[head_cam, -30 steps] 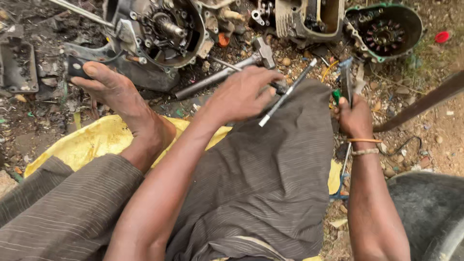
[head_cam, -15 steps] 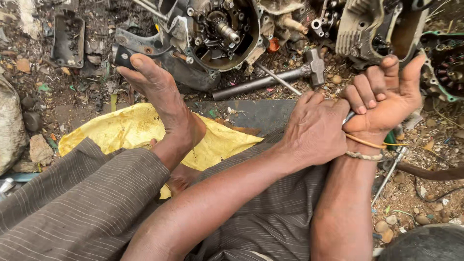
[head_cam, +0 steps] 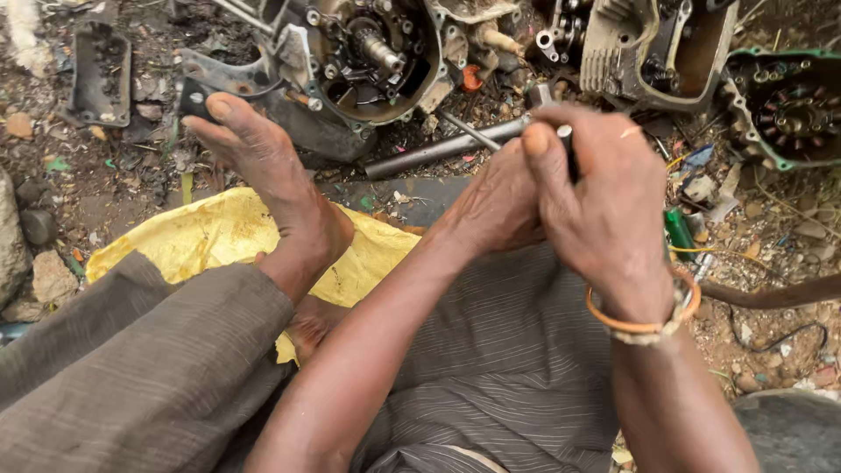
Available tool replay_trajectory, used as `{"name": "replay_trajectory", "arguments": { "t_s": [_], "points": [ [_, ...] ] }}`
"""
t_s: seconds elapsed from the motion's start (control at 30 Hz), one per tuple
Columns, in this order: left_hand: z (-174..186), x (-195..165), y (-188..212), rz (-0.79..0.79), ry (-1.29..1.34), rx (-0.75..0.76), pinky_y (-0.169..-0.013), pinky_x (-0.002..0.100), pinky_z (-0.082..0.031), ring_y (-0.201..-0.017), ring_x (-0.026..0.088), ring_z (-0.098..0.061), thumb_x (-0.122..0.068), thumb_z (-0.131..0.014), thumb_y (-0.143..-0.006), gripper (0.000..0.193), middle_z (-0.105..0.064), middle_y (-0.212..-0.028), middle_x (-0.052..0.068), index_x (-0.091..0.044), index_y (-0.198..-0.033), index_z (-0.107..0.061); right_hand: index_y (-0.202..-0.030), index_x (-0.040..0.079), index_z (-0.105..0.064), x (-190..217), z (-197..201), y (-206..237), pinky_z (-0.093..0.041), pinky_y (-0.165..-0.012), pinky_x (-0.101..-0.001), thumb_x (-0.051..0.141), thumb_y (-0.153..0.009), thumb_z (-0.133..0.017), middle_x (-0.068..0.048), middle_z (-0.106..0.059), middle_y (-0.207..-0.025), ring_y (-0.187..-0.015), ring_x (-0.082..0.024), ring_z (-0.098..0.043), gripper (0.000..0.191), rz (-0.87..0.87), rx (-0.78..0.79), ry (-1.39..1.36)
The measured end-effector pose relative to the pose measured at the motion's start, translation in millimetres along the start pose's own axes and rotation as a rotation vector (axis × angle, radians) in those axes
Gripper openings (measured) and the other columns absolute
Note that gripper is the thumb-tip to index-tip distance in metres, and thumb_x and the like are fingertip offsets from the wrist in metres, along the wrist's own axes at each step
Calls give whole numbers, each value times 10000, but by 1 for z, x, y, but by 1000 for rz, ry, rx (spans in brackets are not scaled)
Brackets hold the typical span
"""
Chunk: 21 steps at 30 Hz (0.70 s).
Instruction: The person sits on the ground and uses a hammer and metal rod to tap and adjust components inside a disassembled engine block. They repeatedly strike the rod to loosen or reposition internal parts, occasionally repositioning the engine and tools.
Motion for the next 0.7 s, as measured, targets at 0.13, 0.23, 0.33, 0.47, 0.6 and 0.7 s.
{"name": "replay_trajectory", "arguments": {
  "t_s": [0.13,0.23,0.33,0.47,0.6,0.7],
  "points": [
    [-2,3,11,-69,-160,5,-830,462,-542,-990,378,-652,-235,-766,-769,364,-681,-1051,166,-61,-1072,-666,-1170,67,-731,29,-4,39,-328,-1280,-525,481,-1173,-476,-118,-709,-1298,-1413,-337,-554,487,146,-199,-180],
    [-3,0,14,-154,-146,20,-835,459,-547,-981,362,-673,-222,-730,-839,226,-705,-1011,134,-77,-995,-656,-980,98,-705,43,-4,40,-171,-1289,-575,428,-1105,-541,-72,-725,-1373,-1511,-384,-395,389,240,-216,-168],
    [1,0,11,-97,-270,77,-730,473,-513,-885,357,-657,-229,-704,-869,193,-663,-893,125,-66,-924,-617,-716,124,-659,70,-5,50,-148,-1233,-607,341,-980,-706,-49,-703,-1409,-1489,-387,-350,344,348,-121,-5],
    [18,-23,3,-245,-414,68,-717,527,-476,-838,390,-629,-131,-737,-773,180,-634,-815,128,-71,-888,-612,-1265,107,-642,42,15,96,-272,-1238,-524,333,-949,-736,-164,-458,-1552,-1495,-325,-372,400,-135,-457,-298],
    [28,-35,6,-167,-446,75,-752,493,-489,-875,371,-612,-106,-769,-745,218,-606,-848,132,-43,-883,-612,-1361,49,-566,-47,-34,95,-413,-1117,-405,192,-839,-790,-137,-585,-1439,-1325,-235,-536,586,-722,-348,-1226],
    [31,-36,15,-193,-459,56,-781,470,-507,-898,355,-622,-69,-724,-789,183,-629,-896,126,-49,-959,-658,-1307,32,-614,-57,-47,68,-472,-1078,-434,33,-792,-736,-175,-626,-1393,-1296,-262,-586,529,-614,-146,-1267]
  ]
}}
Point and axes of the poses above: each hand's wrist, its own y-axis away from the middle knuckle, its own z-axis out of the back of the hand, x = y × z, the point moved 6 cm from there along -y, towards the middle knuckle
